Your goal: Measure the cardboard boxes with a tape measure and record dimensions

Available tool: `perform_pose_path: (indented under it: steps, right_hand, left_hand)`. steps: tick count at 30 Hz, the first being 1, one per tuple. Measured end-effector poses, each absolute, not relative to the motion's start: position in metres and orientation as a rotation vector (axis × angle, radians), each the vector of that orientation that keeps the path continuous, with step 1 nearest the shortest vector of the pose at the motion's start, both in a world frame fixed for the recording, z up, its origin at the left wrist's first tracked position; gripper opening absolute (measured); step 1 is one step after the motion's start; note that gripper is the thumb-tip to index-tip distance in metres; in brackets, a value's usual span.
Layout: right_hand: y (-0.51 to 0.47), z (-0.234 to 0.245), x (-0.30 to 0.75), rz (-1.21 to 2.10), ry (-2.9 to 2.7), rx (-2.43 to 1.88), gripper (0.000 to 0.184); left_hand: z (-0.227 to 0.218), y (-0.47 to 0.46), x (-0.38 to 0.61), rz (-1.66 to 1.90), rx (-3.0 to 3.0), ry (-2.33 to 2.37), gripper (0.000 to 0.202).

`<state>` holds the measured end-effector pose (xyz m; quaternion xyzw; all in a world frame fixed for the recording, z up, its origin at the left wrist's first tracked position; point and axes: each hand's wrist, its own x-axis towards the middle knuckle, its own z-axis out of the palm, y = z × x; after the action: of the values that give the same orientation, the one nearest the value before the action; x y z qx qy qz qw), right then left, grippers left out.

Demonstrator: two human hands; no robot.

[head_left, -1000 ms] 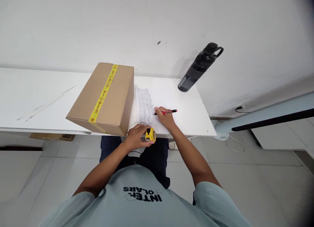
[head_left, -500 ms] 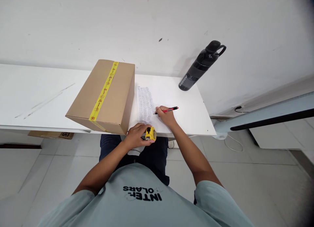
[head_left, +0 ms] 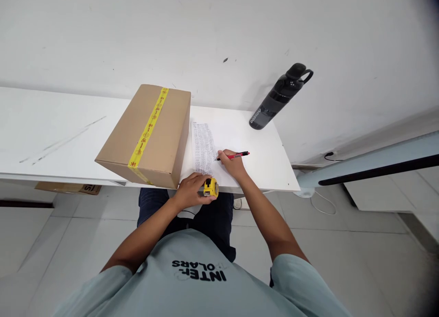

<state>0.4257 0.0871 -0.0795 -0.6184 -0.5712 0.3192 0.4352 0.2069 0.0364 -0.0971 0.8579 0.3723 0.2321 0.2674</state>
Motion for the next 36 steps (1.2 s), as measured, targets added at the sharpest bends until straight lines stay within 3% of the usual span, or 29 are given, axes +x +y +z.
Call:
perform_pose_path:
  steps: [36]
  right_hand:
    - [0.0874,-0.0798,0.4253,0.753,-1.348,-1.571,0.036]
  left_hand:
    - [-0.0986,0.0356,0.2061,0.63,2.309,0.986,0.066]
